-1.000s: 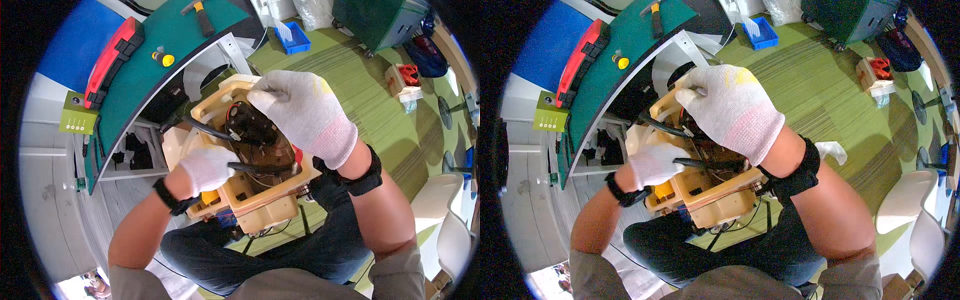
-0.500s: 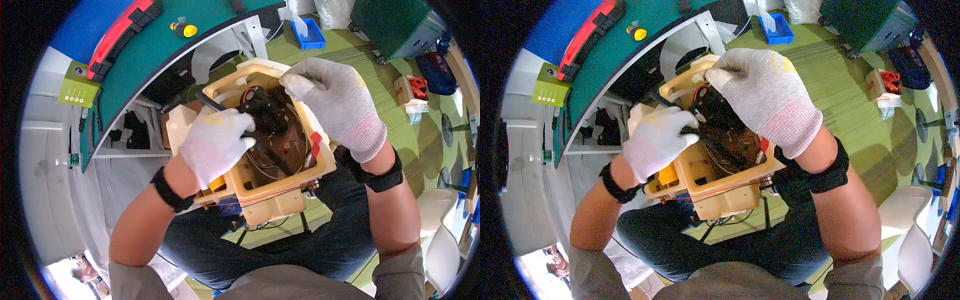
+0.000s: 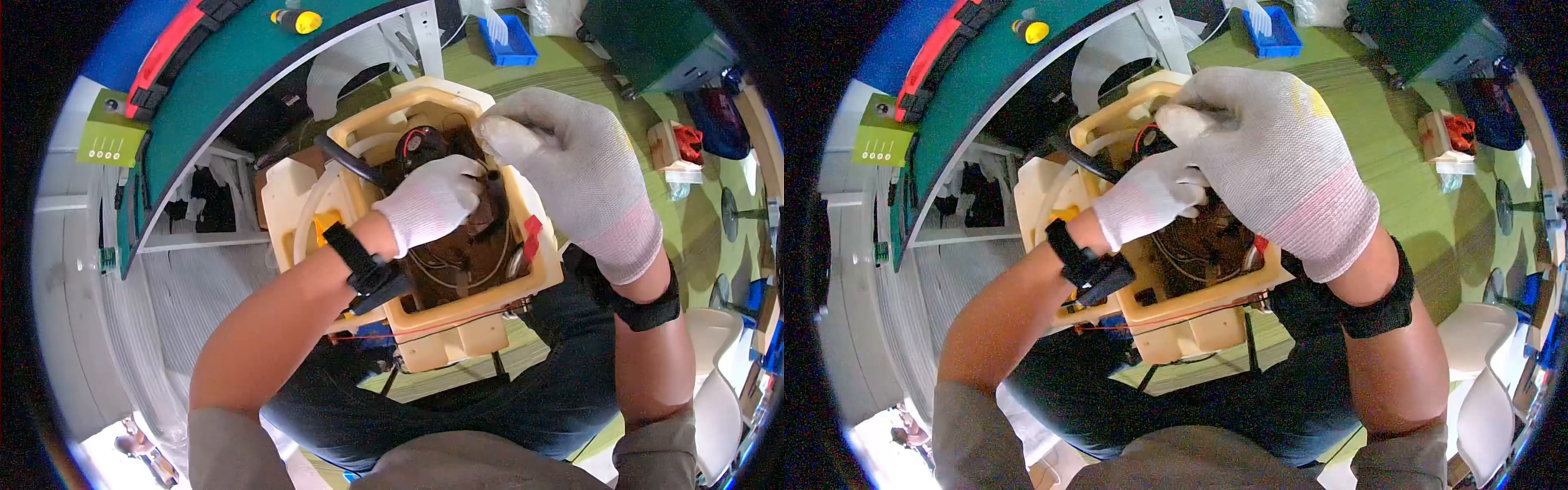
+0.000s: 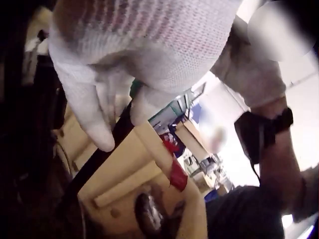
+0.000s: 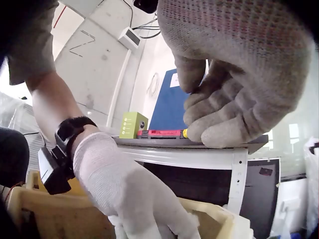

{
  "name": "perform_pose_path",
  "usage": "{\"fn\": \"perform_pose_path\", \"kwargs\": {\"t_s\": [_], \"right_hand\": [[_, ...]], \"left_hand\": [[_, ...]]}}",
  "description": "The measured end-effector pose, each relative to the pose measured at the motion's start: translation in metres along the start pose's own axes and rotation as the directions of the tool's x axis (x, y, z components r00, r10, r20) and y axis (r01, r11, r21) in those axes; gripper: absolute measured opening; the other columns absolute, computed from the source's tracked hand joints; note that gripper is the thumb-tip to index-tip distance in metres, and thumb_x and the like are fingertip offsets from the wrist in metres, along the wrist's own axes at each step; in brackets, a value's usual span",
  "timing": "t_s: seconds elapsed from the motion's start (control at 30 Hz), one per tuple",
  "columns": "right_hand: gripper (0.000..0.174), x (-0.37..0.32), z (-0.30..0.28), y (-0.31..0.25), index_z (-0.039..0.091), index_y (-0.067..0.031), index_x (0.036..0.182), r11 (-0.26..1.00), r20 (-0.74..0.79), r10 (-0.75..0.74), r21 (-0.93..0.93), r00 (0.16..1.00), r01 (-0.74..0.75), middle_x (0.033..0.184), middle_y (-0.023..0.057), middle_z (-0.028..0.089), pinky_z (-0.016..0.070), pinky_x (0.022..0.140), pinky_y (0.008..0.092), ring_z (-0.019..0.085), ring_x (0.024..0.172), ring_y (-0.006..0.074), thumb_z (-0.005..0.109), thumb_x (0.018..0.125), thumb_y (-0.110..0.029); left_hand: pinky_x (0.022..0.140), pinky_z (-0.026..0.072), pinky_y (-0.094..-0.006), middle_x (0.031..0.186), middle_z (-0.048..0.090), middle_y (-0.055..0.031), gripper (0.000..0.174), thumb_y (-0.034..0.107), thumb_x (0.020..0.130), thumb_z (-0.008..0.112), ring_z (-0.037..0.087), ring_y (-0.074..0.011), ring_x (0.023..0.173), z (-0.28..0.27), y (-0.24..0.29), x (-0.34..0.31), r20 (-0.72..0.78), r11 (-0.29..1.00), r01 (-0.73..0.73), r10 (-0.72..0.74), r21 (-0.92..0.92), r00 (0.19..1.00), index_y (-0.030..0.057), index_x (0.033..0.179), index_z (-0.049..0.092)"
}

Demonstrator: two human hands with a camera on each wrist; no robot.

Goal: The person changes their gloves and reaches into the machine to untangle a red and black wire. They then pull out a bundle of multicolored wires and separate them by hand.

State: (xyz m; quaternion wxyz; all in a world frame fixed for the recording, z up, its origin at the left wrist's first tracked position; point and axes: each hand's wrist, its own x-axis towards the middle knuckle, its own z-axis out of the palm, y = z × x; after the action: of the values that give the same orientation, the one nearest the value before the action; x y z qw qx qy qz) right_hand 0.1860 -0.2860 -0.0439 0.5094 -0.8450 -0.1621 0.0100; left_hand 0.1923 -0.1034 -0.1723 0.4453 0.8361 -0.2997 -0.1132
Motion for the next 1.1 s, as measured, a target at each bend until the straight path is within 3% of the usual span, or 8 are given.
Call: {"fn": "perform_pose_path", "kwargs": {"t_s": [0.07,0.13,0.17,0.3,0.33,0.4,0.97,1.1], "right_hand": [[0.024,0.0,-0.002,-0.003,0.067,0.0035,0.099,1.0,0.023,-0.008,-0.03,1.0,0.008,0.084,0.0063,0.068,0.0504,0.073,0.0249,0.062,0.079,0.0088,0.065,0.09,-0.019],[0.024,-0.001,-0.001,-0.006,0.068,0.0033,0.099,0.998,0.024,-0.029,-0.062,0.999,0.03,0.084,0.0063,0.068,0.0507,0.073,0.0249,0.062,0.08,0.0089,0.065,0.09,-0.019],[0.024,-0.002,0.001,-0.006,0.068,0.0031,0.099,0.998,0.024,-0.021,-0.061,1.0,0.022,0.085,0.0064,0.068,0.0506,0.073,0.025,0.062,0.08,0.009,0.065,0.09,-0.019],[0.023,-0.001,0.004,-0.011,0.068,0.0025,0.099,0.994,0.017,-0.046,-0.094,0.999,0.048,0.084,0.0069,0.068,0.0504,0.073,0.0252,0.062,0.08,0.0093,0.065,0.089,-0.018],[0.023,-0.002,0.004,-0.011,0.068,0.0024,0.099,0.991,0.017,-0.06,-0.116,0.998,0.061,0.083,0.007,0.068,0.0504,0.073,0.0253,0.062,0.079,0.0094,0.065,0.089,-0.018],[0.022,-0.003,0.003,-0.013,0.068,0.0022,0.098,0.997,0.013,-0.032,-0.068,0.999,0.033,0.083,0.0074,0.068,0.0503,0.072,0.0254,0.062,0.079,0.0095,0.066,0.089,-0.018],[0.02,-0.01,-0.024,-0.021,0.069,-0.0015,0.094,0.985,-0.042,-0.048,0.164,0.998,0.055,0.077,0.011,0.066,0.0512,0.067,0.0292,0.066,0.07,0.0174,0.069,0.085,-0.019],[0.021,-0.009,-0.007,0.001,0.069,-0.0009,0.095,0.983,-0.111,-0.181,-0.004,0.977,0.182,0.078,0.0119,0.066,0.0515,0.066,0.0296,0.066,0.07,0.0169,0.069,0.085,-0.019]], "left_hand": [[0.076,0.0522,-0.0448,0.08,0.065,-0.0172,0.017,0.012,0.082,0.056,0.063,-0.0391,0.079,-0.005,0.005,-0.012,-0.025,0.987,0.135,-0.134,0.087,0.991,0.0001,0.076,0.066],[0.075,0.0523,-0.046,0.085,0.067,-0.0193,0.022,0.016,0.084,0.055,0.064,-0.0396,0.08,-0.013,-0.004,-0.021,0.215,0.896,-0.135,0.045,0.423,0.975,-0.0003,0.079,0.068],[0.075,0.0525,-0.0459,0.089,0.067,-0.02,0.023,0.017,0.084,0.054,0.065,-0.0398,0.082,-0.008,0.0,-0.023,0.324,0.907,-0.022,-0.127,0.42,0.937,-0.0001,0.083,0.069],[0.078,0.0528,-0.047,0.102,0.069,-0.0208,0.035,0.025,0.082,0.06,0.066,-0.0386,0.094,0.013,0.029,-0.009,0.636,0.793,0.15,-0.572,0.591,0.518,-0.0012,0.104,0.069],[0.08,0.0532,-0.0458,0.106,0.068,-0.0217,0.036,0.027,0.083,0.06,0.066,-0.0382,0.096,0.033,0.009,-0.001,0.726,0.767,-0.058,-0.576,0.639,0.376,-0.0002,0.106,0.069],[0.081,0.0533,-0.0445,0.108,0.068,-0.0207,0.033,0.023,0.086,0.06,0.066,-0.0358,0.095,0.059,-0.004,0.009,0.778,0.75,-0.246,-0.523,0.614,0.348,0.0008,0.109,0.068],[0.075,0.0534,-0.0427,0.092,0.067,-0.0184,0.028,0.021,0.085,0.059,0.067,-0.034,0.086,0.133,-0.063,0.02,0.664,0.67,-0.267,-0.448,0.693,0.598,0.0008,0.103,0.068],[0.073,0.0534,-0.0423,0.088,0.067,-0.0179,0.027,0.021,0.085,0.059,0.067,-0.0336,0.084,0.105,-0.045,0.016,0.646,0.701,-0.281,-0.328,0.656,0.689,0.0008,0.101,0.068]]}}
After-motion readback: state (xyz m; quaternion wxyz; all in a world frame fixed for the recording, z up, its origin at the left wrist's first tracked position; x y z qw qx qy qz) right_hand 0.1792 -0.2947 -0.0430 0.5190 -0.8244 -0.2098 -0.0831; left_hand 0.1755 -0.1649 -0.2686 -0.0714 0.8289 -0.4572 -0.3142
